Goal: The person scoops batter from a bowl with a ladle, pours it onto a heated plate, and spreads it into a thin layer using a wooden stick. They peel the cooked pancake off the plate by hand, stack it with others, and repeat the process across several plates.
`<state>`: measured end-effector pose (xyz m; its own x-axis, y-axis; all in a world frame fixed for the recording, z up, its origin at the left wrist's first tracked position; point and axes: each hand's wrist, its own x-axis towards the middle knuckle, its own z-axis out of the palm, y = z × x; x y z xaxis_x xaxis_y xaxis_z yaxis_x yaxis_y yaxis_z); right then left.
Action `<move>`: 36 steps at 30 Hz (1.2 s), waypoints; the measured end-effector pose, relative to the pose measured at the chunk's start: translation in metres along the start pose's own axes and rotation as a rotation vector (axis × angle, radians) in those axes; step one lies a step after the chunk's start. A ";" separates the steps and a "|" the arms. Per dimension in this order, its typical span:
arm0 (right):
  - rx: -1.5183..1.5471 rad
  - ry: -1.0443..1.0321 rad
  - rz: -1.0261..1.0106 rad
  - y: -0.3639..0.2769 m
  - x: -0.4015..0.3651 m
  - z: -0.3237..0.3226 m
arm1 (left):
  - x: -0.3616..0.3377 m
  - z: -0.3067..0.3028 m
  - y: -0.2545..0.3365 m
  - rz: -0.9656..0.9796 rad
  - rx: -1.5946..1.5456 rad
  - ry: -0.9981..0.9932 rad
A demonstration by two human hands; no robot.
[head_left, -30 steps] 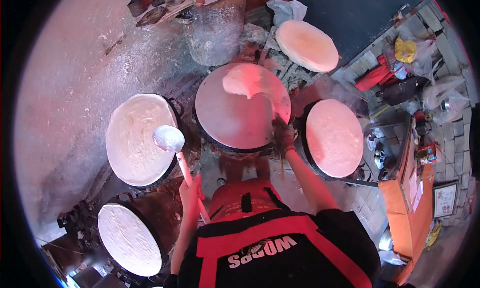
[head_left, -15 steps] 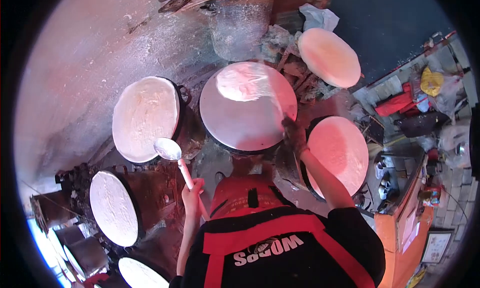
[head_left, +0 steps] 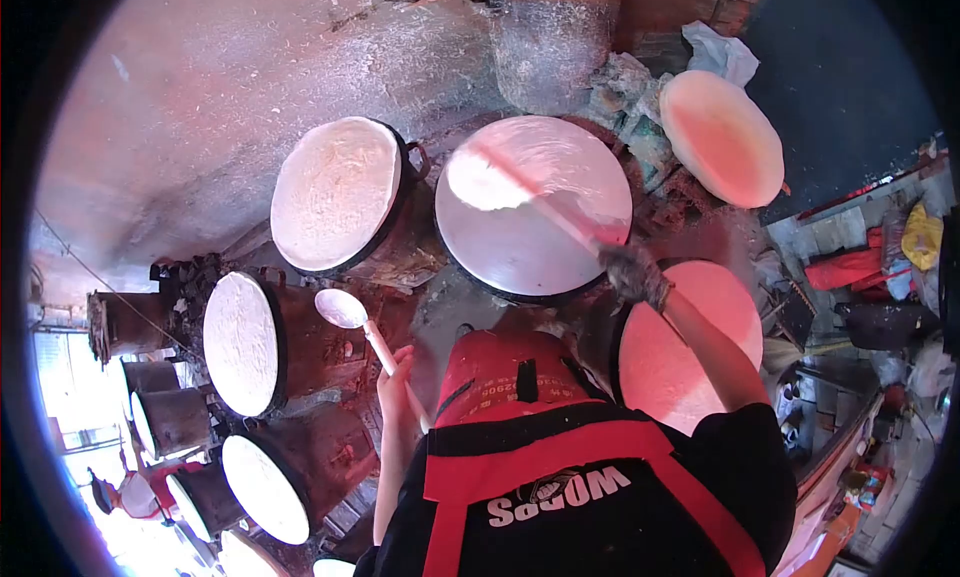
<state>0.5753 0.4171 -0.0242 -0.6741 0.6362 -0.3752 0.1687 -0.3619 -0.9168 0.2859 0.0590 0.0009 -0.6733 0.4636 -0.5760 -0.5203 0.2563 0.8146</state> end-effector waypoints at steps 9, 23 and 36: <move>-0.027 -0.268 0.142 -0.021 0.033 -0.001 | -0.060 0.028 -0.002 -0.009 0.076 0.159; -0.176 -0.279 0.492 -0.042 -0.046 -0.042 | -0.091 0.015 -0.009 -0.075 0.286 0.114; 0.023 0.209 0.150 0.080 -0.180 0.081 | -0.004 -0.050 0.025 0.073 0.473 -0.365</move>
<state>0.6521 0.2187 -0.0193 -0.4792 0.7004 -0.5290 0.2377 -0.4766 -0.8464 0.2492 0.0208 0.0200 -0.4313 0.7339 -0.5248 -0.1329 0.5237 0.8415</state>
